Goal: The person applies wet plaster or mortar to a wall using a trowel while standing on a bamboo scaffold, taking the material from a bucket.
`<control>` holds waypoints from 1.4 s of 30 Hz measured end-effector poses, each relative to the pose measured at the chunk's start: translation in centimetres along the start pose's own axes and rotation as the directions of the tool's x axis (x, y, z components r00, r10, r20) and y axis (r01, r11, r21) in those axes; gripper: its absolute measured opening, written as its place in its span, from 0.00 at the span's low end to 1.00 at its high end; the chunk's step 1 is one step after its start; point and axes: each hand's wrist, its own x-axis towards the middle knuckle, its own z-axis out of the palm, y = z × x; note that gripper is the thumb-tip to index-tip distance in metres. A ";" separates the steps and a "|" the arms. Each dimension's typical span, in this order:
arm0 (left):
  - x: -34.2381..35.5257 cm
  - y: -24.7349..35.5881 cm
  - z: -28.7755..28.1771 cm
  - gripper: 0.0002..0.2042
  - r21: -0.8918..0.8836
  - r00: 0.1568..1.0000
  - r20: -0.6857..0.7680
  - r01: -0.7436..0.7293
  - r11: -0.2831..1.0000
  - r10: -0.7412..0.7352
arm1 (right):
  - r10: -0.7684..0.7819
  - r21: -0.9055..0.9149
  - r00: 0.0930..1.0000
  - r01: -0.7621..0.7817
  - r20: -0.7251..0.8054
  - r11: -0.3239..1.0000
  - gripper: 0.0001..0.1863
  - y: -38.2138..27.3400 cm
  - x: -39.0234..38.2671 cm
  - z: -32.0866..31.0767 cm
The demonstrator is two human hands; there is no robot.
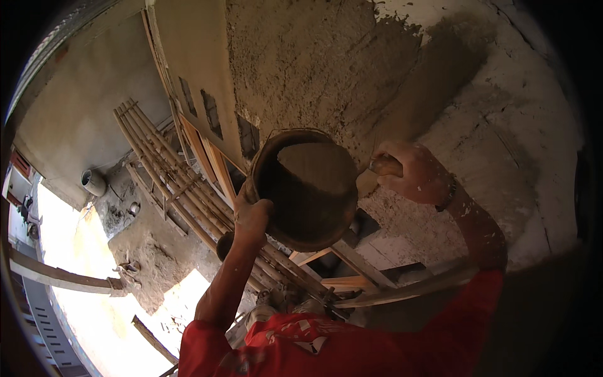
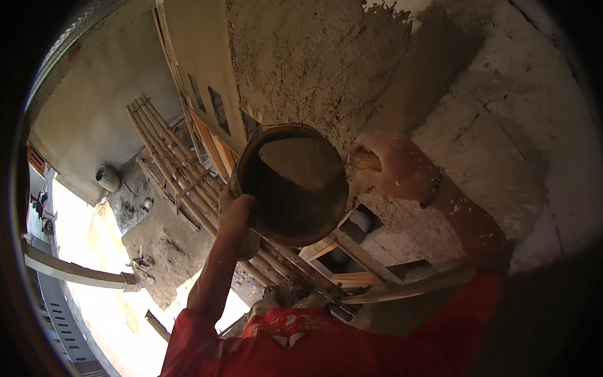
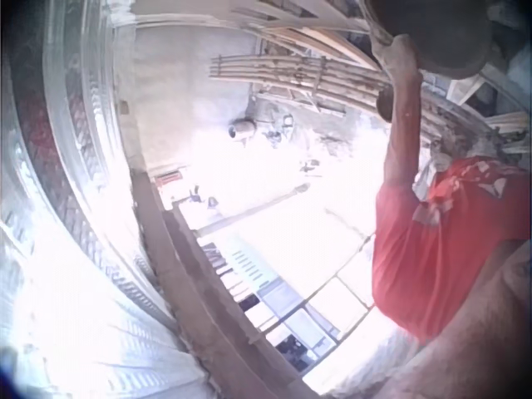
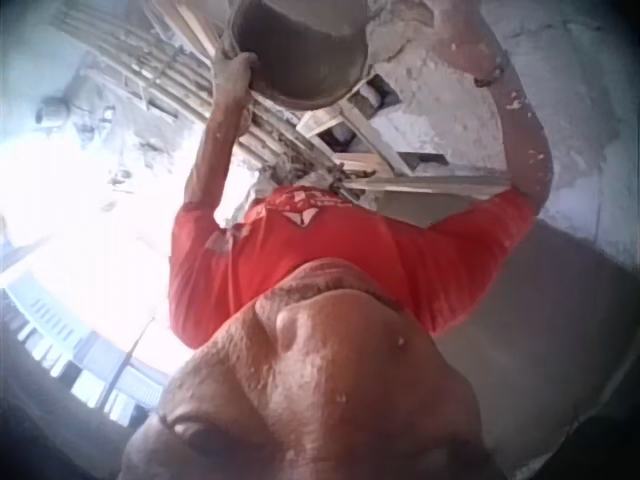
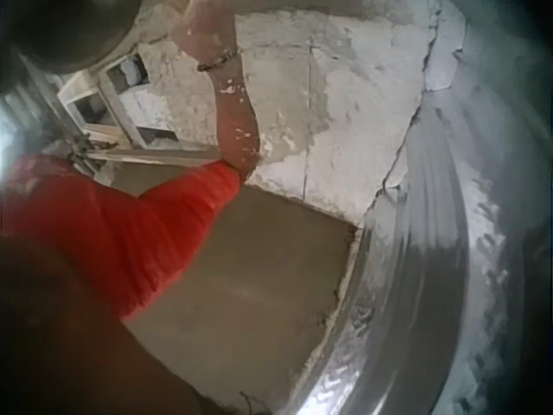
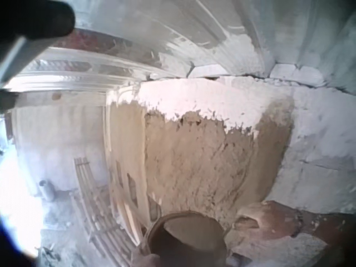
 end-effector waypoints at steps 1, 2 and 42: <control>-0.2 0.2 0.0 0.27 0.016 1.000 -0.021 0.006 1.000 -0.005 | 0.021 -0.030 1.000 -0.021 0.010 0.999 0.20 -0.7 0.2 -2.3; -0.3 0.4 0.0 0.27 0.019 1.000 -0.004 -0.007 1.000 0.007 | 0.044 -0.059 0.999 -0.043 0.021 0.997 0.21 -1.5 0.3 -4.5; -2.6 -3.8 -1.5 0.27 0.331 0.998 -0.015 -0.053 0.942 0.061 | -0.008 -0.073 0.869 0.051 0.495 0.996 0.18 1.2 -3.2 21.3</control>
